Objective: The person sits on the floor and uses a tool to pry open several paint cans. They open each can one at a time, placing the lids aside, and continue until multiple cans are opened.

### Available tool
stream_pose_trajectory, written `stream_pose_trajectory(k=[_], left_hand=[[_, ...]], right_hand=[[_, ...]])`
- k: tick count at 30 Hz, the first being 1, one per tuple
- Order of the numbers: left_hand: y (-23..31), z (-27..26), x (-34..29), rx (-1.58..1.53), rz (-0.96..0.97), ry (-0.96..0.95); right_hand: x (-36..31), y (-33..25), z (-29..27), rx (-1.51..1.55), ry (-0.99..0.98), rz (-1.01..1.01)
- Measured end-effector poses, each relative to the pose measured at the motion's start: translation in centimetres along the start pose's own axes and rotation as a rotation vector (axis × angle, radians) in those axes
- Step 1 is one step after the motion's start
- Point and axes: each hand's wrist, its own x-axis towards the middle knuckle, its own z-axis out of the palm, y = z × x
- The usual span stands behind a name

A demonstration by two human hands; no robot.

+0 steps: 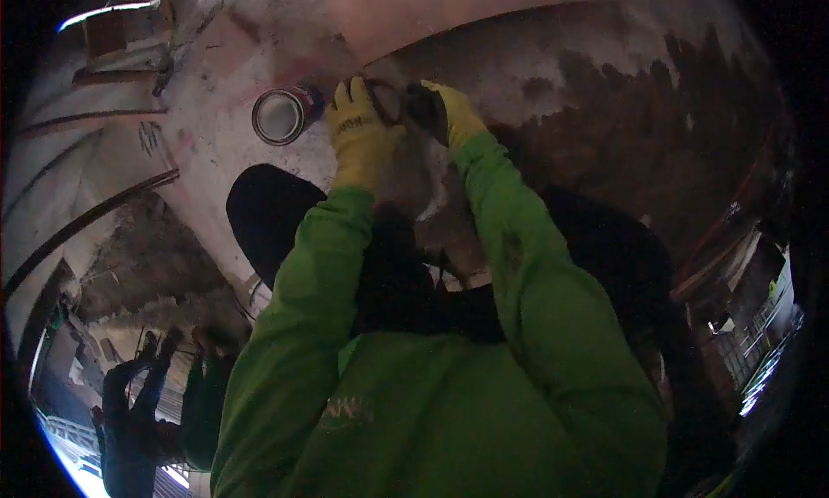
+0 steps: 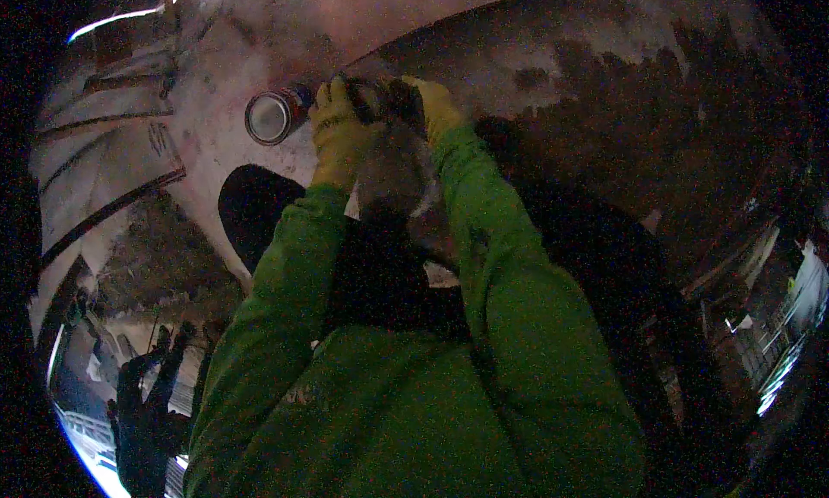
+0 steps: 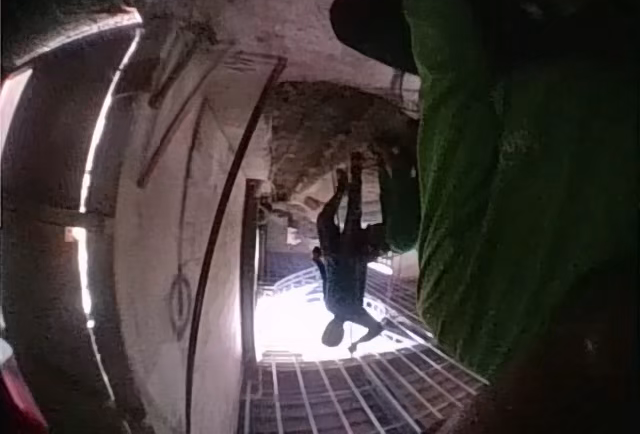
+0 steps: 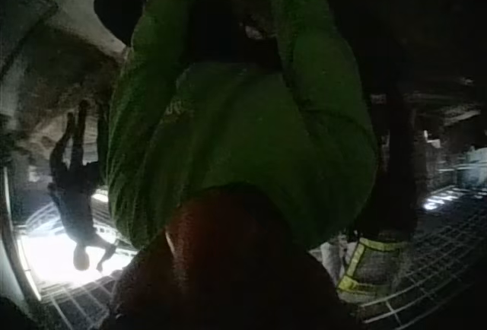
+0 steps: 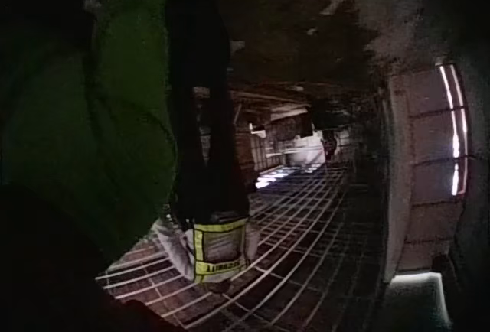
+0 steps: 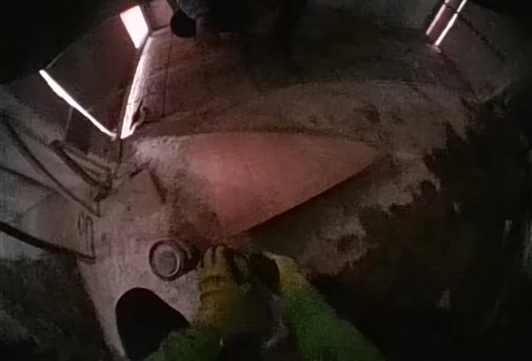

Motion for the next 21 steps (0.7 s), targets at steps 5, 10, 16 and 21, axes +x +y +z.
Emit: stream_pose_trajectory(k=[5, 10, 16, 21], left_hand=[[-1.4, 2.0, -2.4, 0.018, 0.119, 0.037], [-2.2, 2.6, -2.6, -0.083, 0.352, 0.185], [-5.7, 3.8, -4.9, -0.100, 0.530, 0.274], [-5.4, 3.3, -4.9, -0.100, 0.501, 0.227]], right_hand=[[-4.2, 3.2, 2.9, -0.634, 0.318, -0.303], [-9.0, 1.2, 8.4, -0.583, 0.415, -0.171], [-11.3, 3.4, 8.3, -0.358, 0.292, -0.133], [-11.0, 3.7, 8.5, -0.329, 0.155, -0.180]])
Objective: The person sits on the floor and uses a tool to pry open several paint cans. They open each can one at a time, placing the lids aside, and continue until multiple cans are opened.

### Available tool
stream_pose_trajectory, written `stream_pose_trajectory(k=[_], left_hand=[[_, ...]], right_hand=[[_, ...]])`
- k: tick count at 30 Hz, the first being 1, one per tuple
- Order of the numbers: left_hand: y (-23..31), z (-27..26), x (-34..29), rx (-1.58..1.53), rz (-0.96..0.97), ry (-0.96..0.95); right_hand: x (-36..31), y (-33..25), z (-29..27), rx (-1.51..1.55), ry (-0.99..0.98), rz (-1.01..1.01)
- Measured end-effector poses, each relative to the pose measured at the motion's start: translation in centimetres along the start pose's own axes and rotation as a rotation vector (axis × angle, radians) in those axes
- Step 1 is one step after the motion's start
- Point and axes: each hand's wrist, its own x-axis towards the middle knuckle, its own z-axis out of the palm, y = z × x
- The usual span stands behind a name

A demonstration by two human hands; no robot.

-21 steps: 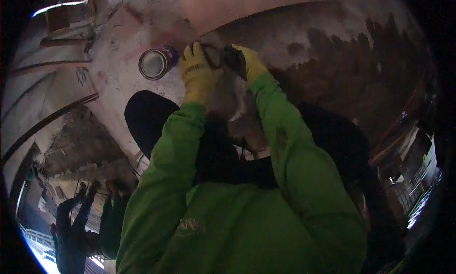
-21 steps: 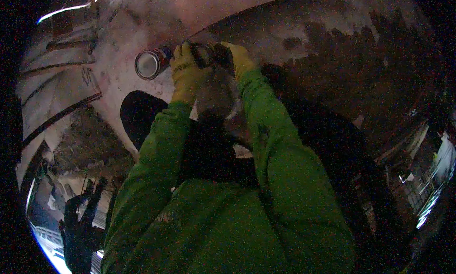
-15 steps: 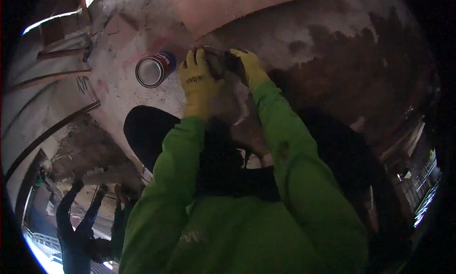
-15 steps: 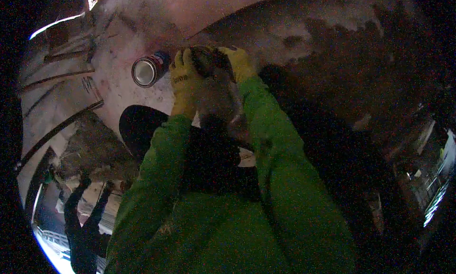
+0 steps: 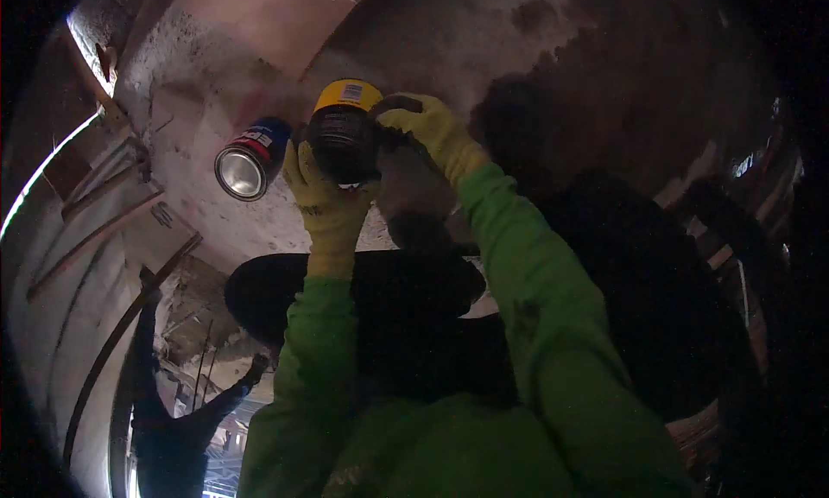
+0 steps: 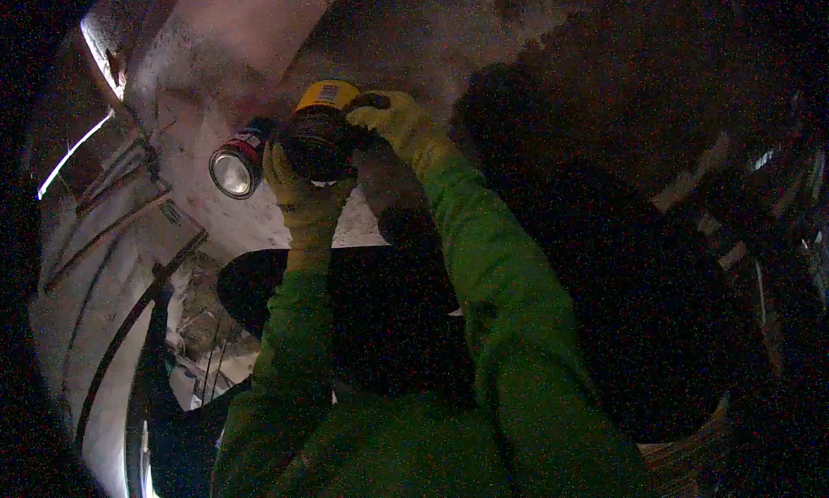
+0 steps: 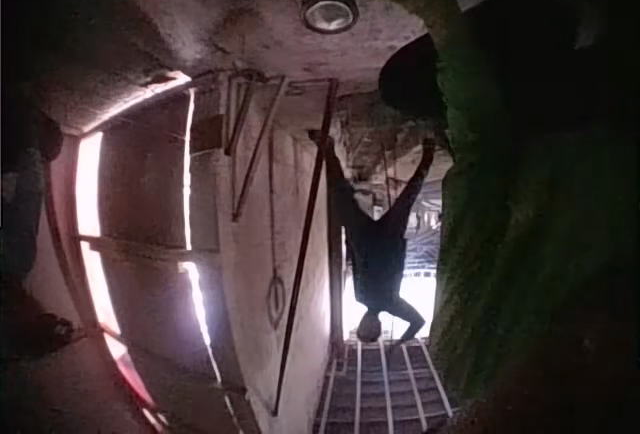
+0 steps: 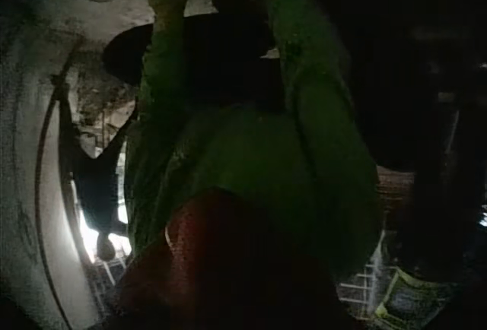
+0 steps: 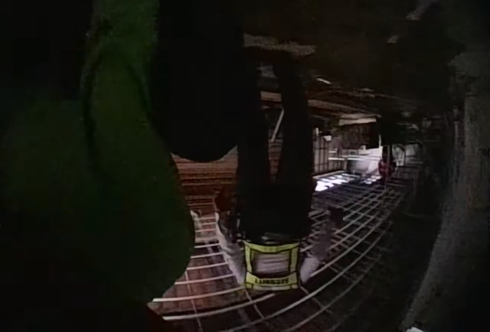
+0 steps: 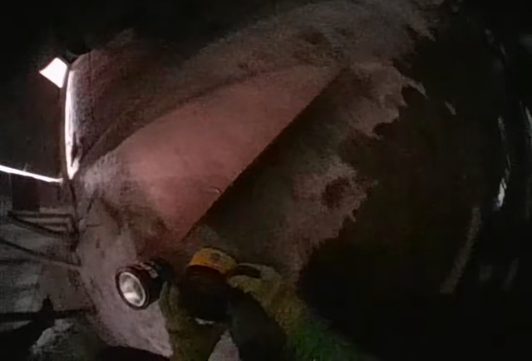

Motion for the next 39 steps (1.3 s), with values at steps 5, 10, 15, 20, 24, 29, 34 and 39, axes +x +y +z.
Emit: stream_pose_trajectory(k=[5, 10, 15, 20, 24, 29, 34, 39], left_hand=[[-0.5, 0.5, -0.5, 0.007, 0.006, 0.060], [1.4, -0.6, 2.3, 0.046, -0.233, -0.027], [1.4, -1.2, 5.7, 0.069, -0.452, -0.120], [-0.4, -2.4, 6.0, 0.165, -0.340, -0.232], [-0.5, -4.6, 8.2, 0.201, -0.042, -0.351], [-1.5, -4.9, 9.3, 0.213, 0.147, -0.480], [-2.5, -4.0, 9.0, 0.163, 0.199, -0.387], [-3.0, -3.6, 8.6, 0.112, 0.240, -0.283]], right_hand=[[-0.5, -1.2, 0.5, -0.112, 0.017, -0.028], [-0.4, -4.9, 2.4, -0.258, 0.049, -0.103], [0.3, -7.7, 5.8, -0.813, 0.338, -0.347], [0.5, -11.3, 7.5, -0.964, 0.161, -0.344], [1.8, -9.5, 5.4, -0.974, 0.113, -0.447], [1.0, -9.5, 6.1, -1.114, 0.164, -0.534], [1.3, -8.1, 5.8, -1.075, 0.210, -0.613], [1.5, -8.4, 6.0, -1.232, 0.120, -0.770]])
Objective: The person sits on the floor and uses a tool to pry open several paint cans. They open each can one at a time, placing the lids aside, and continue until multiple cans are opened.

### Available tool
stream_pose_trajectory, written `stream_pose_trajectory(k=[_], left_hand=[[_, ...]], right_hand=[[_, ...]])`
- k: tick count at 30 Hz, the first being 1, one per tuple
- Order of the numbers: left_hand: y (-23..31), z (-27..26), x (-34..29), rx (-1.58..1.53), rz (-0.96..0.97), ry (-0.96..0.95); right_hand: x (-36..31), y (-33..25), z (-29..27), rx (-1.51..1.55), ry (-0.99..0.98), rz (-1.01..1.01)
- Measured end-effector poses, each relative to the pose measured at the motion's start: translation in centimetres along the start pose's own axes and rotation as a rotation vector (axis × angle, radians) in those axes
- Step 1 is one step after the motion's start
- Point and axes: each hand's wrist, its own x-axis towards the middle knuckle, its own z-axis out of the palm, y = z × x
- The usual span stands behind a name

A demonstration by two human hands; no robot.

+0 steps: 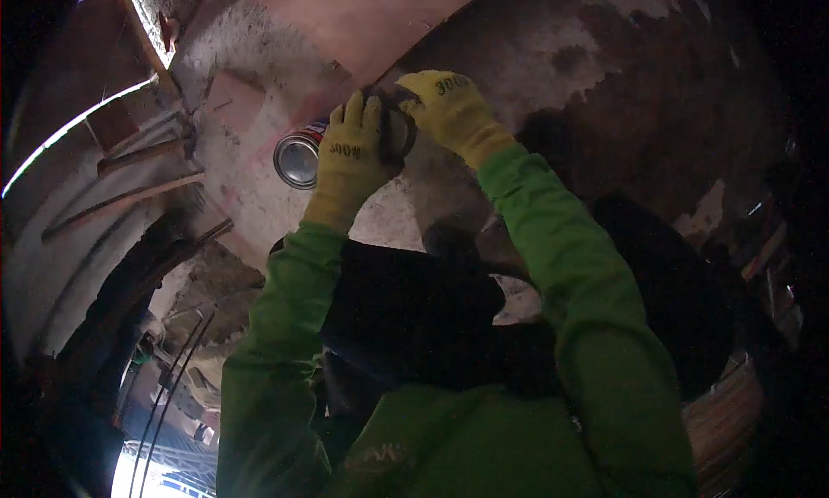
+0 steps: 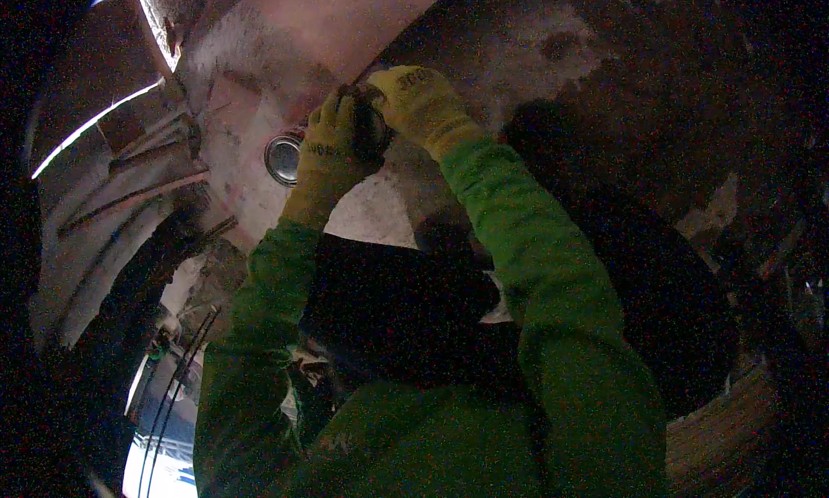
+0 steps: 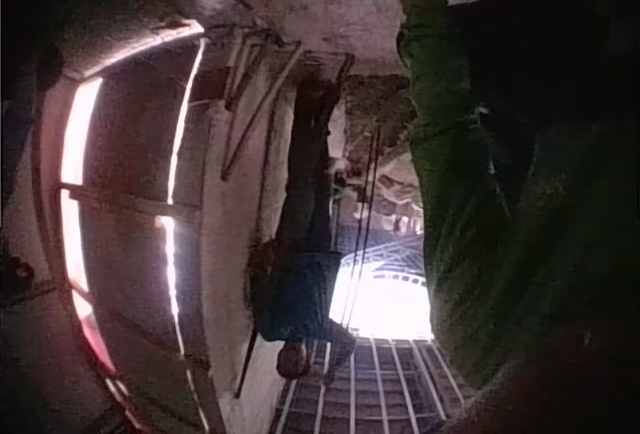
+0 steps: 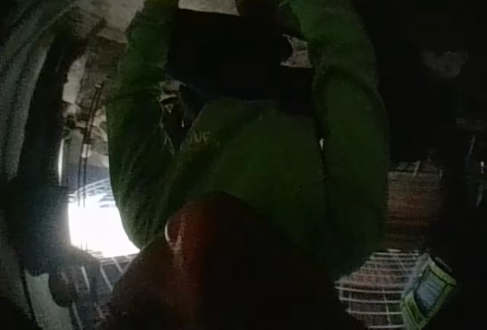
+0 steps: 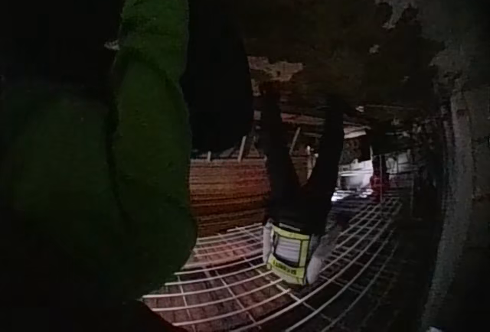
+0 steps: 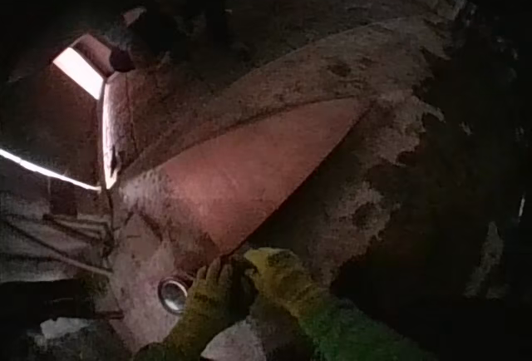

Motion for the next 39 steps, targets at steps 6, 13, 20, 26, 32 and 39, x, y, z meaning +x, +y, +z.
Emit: stream_pose_trajectory(k=[6, 13, 20, 26, 32, 39], left_hand=[[0.4, 0.2, -0.1, -0.035, -0.013, 0.050], [0.2, 0.0, 0.0, -0.017, -0.045, 0.035], [0.5, 0.7, -1.3, 0.020, -0.094, 0.080], [3.0, 2.0, -1.9, 0.056, -0.335, 0.105], [5.2, 2.3, -1.0, -0.004, -0.409, 0.089], [4.5, 2.1, -2.4, -0.087, -0.348, 0.183]], right_hand=[[1.0, -1.8, -0.6, -0.155, -0.123, 0.004], [4.5, 3.2, 0.2, 0.347, -0.396, 0.352], [-0.2, 7.4, 4.6, 0.498, -0.440, 0.315], [1.0, 1.3, 0.3, 0.546, -0.165, 0.515], [1.4, -0.8, -3.9, 0.044, -0.236, 0.161], [1.7, 0.8, -1.4, -0.065, -0.209, -0.166]])
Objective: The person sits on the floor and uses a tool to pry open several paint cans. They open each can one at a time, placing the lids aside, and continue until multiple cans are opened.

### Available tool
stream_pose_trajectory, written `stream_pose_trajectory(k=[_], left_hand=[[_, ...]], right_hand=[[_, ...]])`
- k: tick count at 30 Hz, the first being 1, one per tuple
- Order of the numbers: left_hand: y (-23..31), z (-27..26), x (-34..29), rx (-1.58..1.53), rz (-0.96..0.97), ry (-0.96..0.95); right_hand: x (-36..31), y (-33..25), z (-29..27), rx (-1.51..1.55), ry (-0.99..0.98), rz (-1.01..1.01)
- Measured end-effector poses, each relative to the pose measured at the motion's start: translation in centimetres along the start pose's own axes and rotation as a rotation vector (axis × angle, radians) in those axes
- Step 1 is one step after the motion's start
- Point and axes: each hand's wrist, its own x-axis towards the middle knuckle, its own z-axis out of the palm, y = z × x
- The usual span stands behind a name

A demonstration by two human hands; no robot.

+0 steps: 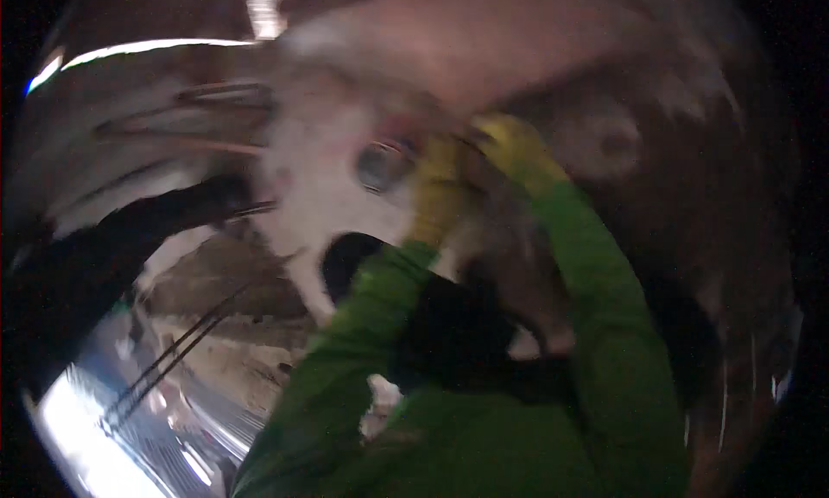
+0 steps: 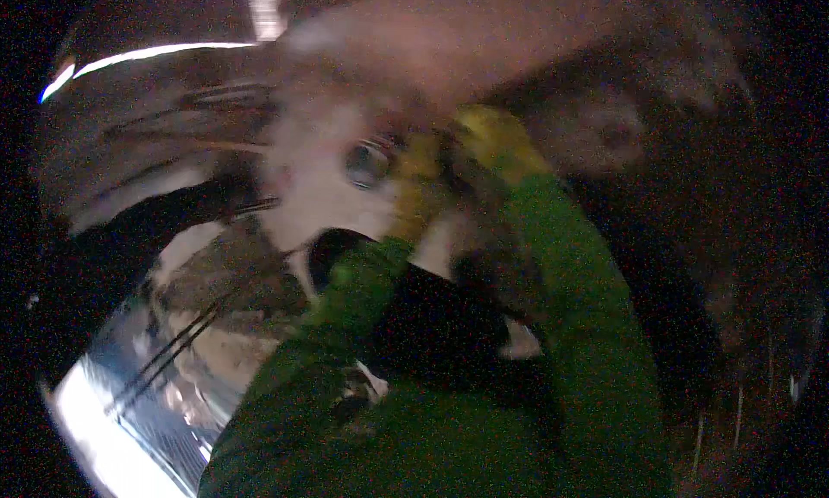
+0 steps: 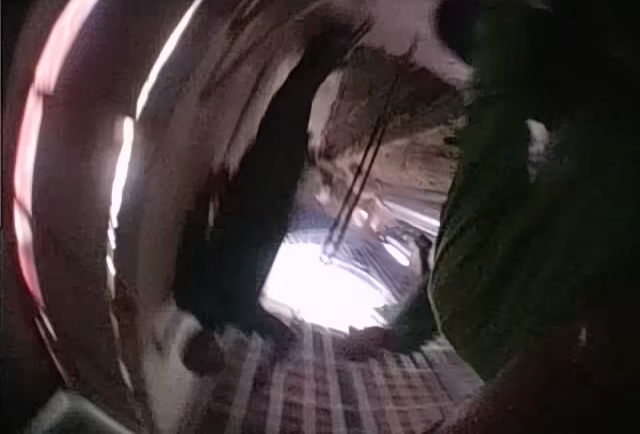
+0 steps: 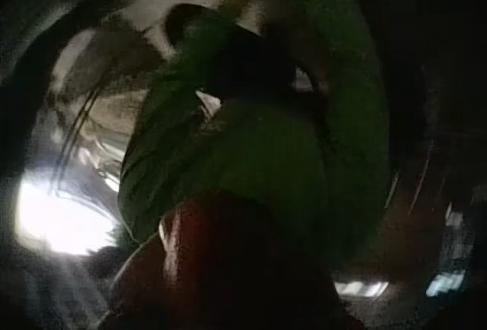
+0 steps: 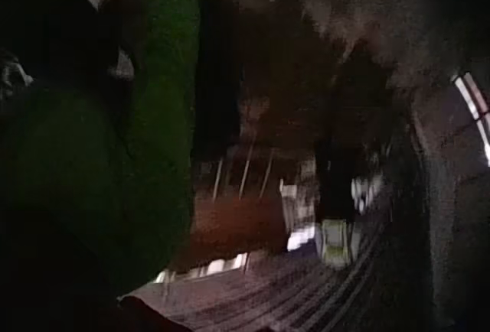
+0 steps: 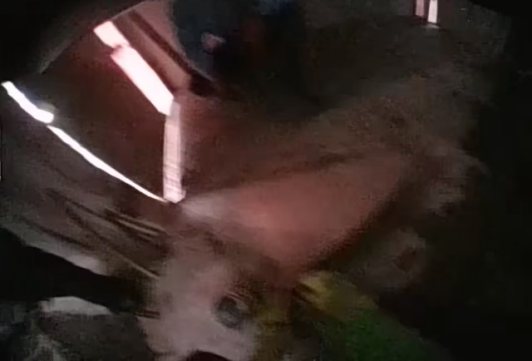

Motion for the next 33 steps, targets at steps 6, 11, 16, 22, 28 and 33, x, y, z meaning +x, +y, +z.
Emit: stream_pose_trajectory(k=[6, 11, 16, 22, 28, 33], left_hand=[[2.3, -1.0, -1.5, 0.243, -0.082, 0.030], [1.5, 5.4, -4.9, 0.274, -0.145, 0.295], [4.3, 2.8, -2.3, 0.115, -0.173, 0.283], [4.6, 1.2, -2.5, 0.064, -0.082, 0.331], [2.0, 4.5, -2.1, 0.166, -0.077, 0.412], [2.2, 5.3, -1.9, 0.124, -0.166, 0.205]], right_hand=[[-2.1, -2.0, -0.7, 0.276, 0.066, 0.090], [-3.4, 0.0, 0.8, 0.114, -0.027, 0.018], [-1.7, 0.6, -1.4, -0.053, -0.208, 0.149], [-1.0, -1.6, -0.2, -0.261, -0.053, 0.045], [-1.5, -1.4, 0.2, -0.185, -0.015, 0.061], [0.4, -4.5, -2.8, 0.222, -0.105, 0.214]])
